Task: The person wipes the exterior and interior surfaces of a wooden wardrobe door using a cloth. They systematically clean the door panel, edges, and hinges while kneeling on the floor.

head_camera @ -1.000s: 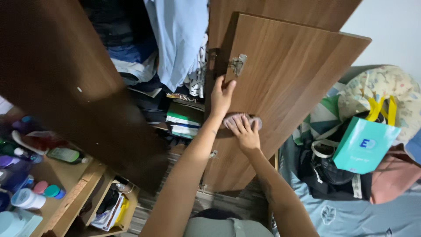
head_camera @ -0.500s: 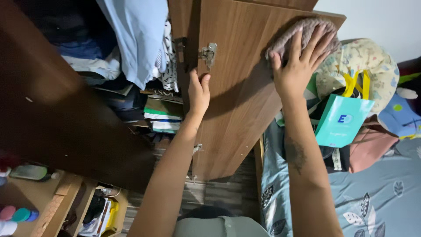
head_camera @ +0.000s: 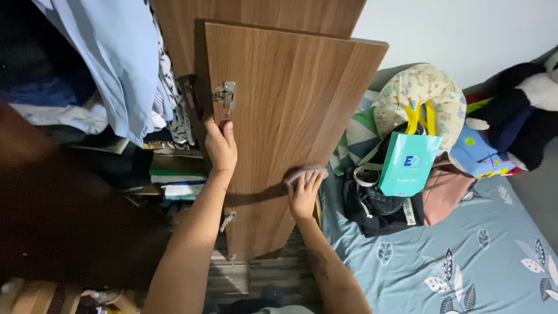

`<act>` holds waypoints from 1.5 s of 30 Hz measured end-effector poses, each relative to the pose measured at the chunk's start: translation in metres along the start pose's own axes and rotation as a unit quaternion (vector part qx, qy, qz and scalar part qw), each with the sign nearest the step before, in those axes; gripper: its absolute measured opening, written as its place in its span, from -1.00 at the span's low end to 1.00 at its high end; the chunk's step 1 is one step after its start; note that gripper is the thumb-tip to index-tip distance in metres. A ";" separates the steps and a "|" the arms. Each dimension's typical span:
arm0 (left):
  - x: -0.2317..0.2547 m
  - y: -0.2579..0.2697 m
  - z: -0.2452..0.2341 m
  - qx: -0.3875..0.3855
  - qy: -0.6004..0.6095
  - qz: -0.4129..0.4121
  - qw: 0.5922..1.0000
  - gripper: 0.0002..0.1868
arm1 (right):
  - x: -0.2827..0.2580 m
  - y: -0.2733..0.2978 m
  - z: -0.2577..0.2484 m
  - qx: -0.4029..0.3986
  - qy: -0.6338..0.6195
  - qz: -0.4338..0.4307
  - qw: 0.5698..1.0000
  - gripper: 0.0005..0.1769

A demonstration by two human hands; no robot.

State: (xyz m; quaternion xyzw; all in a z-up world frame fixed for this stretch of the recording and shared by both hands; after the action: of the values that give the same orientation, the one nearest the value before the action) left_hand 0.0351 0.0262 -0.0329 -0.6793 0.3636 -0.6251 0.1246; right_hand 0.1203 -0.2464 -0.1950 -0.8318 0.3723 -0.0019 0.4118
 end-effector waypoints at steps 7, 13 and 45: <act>0.002 -0.002 0.001 0.034 -0.003 0.034 0.999 -0.50 | -0.019 -0.068 -0.026 0.015 0.071 -0.024 0.997 -0.25; -0.004 -0.001 -0.002 0.024 -0.013 0.017 0.999 -0.50 | -0.097 -0.206 -0.118 0.065 0.091 -0.033 0.993 -0.04; -0.001 -0.008 -0.006 -0.022 0.007 -0.020 1.000 -0.53 | -0.245 -0.316 -0.125 0.101 0.025 -0.197 0.975 -0.37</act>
State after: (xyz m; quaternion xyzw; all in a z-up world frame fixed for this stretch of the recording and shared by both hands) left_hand 0.0320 0.0343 -0.0274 -0.6845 0.3643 -0.6243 0.0944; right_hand 0.0992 -0.0586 0.1792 -0.8424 0.2097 -0.1414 0.4758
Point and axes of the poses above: each hand's wrist, its own y-axis away from the middle knuckle, its own z-axis out of the palm, x = y × z, the point moved 3 cm from there along -y, towards the middle knuckle, and after that the axes turned 2 degrees about -z, right-handed, at the moved point
